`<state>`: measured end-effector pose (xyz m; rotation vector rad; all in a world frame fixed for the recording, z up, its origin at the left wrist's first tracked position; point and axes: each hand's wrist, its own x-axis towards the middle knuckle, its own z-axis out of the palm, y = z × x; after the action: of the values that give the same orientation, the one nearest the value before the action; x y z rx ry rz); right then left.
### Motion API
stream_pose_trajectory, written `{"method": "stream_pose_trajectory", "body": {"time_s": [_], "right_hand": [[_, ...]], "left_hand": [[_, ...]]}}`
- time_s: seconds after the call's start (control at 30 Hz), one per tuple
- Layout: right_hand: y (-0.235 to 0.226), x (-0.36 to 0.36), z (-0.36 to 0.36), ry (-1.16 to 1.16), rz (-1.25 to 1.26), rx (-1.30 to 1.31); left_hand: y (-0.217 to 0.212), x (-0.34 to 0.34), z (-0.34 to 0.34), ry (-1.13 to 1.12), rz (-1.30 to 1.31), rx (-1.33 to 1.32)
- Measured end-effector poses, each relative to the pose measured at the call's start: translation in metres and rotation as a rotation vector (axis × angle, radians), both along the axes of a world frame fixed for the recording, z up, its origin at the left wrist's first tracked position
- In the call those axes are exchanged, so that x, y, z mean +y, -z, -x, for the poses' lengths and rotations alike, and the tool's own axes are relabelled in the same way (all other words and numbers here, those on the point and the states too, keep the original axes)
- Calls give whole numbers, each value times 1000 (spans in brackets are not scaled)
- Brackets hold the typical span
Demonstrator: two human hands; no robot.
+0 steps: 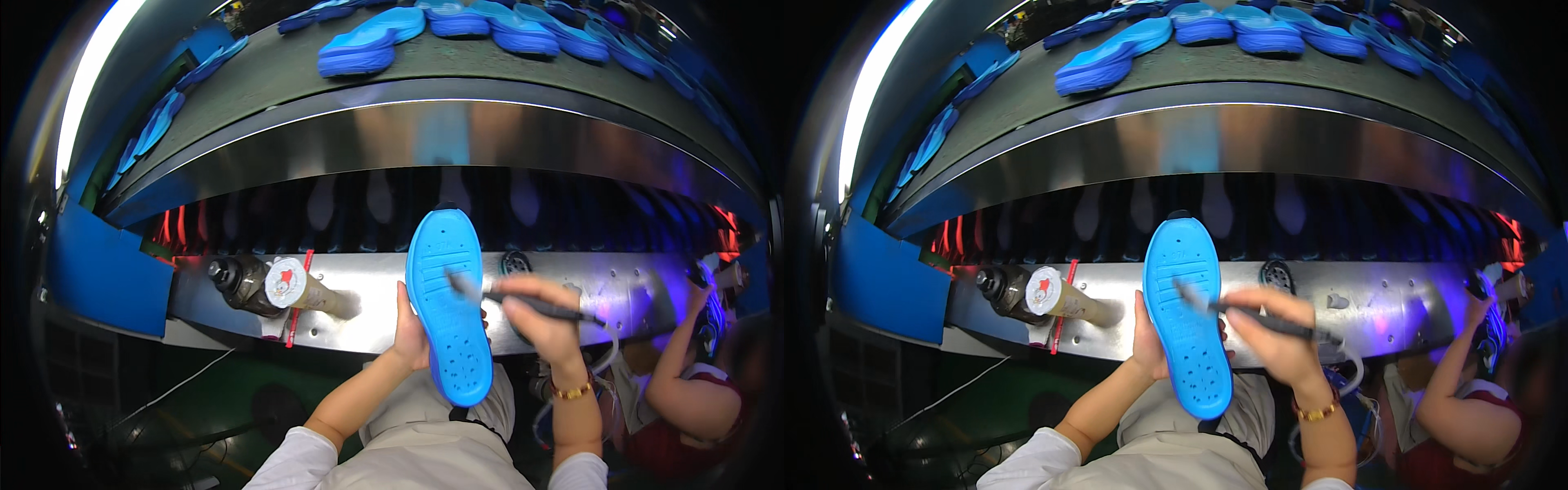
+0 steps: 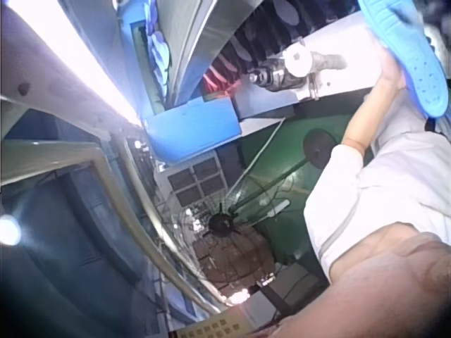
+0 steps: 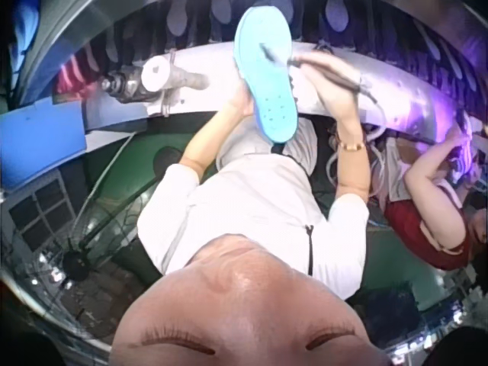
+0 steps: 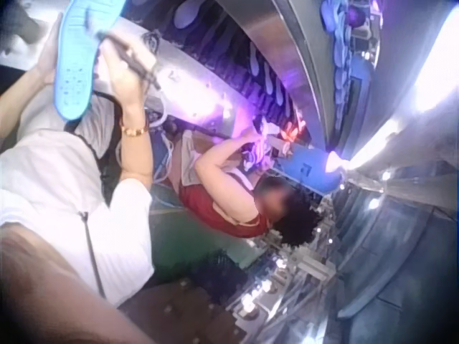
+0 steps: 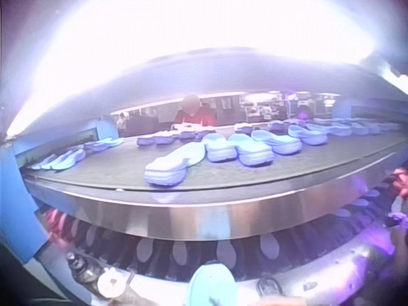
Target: The person applies a liquid substance to blue outsoles using a brush and then places the outsoles onto an upper conveyor belt.
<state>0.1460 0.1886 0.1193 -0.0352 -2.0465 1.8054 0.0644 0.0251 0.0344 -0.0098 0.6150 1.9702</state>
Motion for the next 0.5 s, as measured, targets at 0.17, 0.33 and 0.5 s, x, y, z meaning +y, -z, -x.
{"method": "stream_pose_trajectory", "body": {"time_s": [0.17, 0.33, 0.5], "right_hand": [[-5, -7, 3, -252, -146, 52], [-14, 6, 3, -98, 168, -118], [-17, 4, -13, -432, -94, 35]], "left_hand": [[-19, 11, -8, -9, -132, 12], [-29, 7, 3, 154, -283, 93], [-37, 12, 1, -128, -88, 199]]}}
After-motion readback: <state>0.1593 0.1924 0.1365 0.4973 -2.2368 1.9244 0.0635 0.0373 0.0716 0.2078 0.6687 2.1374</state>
